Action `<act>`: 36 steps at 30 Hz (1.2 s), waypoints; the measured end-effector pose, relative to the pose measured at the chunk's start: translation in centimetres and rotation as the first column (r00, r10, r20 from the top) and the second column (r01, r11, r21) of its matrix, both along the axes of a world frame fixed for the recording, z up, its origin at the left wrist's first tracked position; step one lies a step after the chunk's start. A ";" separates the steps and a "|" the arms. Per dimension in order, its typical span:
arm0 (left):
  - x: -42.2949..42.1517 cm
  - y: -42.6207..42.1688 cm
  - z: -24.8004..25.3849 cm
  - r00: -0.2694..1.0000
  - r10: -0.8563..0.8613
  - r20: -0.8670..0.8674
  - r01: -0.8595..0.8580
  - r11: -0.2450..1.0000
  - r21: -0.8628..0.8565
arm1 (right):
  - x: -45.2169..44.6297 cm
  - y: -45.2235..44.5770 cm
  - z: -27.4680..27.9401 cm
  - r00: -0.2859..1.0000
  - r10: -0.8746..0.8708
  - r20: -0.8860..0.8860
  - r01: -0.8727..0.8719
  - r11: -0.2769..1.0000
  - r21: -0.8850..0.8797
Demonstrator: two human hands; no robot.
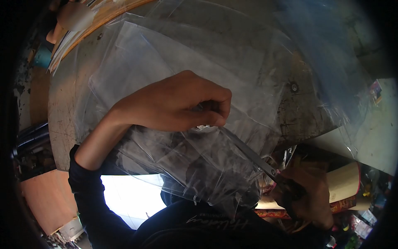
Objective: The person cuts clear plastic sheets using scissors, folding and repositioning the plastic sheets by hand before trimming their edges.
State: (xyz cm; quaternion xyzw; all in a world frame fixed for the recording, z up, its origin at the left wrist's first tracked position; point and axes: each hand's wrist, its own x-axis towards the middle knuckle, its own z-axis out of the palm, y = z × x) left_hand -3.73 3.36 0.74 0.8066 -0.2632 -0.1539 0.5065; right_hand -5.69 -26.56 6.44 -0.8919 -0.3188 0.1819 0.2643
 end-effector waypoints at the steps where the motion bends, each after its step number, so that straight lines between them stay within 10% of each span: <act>1: 0.0 0.0 0.0 1.000 0.002 -0.001 -0.002 1.000 -0.002 | 0.2 -0.8 -0.2 0.997 0.067 -0.038 -0.068 0.997 -0.024; 24: 0.3 0.4 -0.1 0.999 -0.039 0.030 0.040 0.998 -0.046 | 0.4 -3.2 -2.3 0.930 -0.055 -0.363 0.076 0.996 0.043; 26: 0.4 0.4 -0.3 0.999 -0.039 0.031 0.041 0.998 -0.048 | 0.7 -3.6 -2.1 0.745 -0.155 -0.649 0.190 0.982 -0.017; 36: 0.5 0.5 -0.1 0.995 -0.052 0.081 0.054 0.998 -0.027 | 0.5 -2.2 -0.6 0.733 -0.243 -0.635 0.282 0.959 -0.040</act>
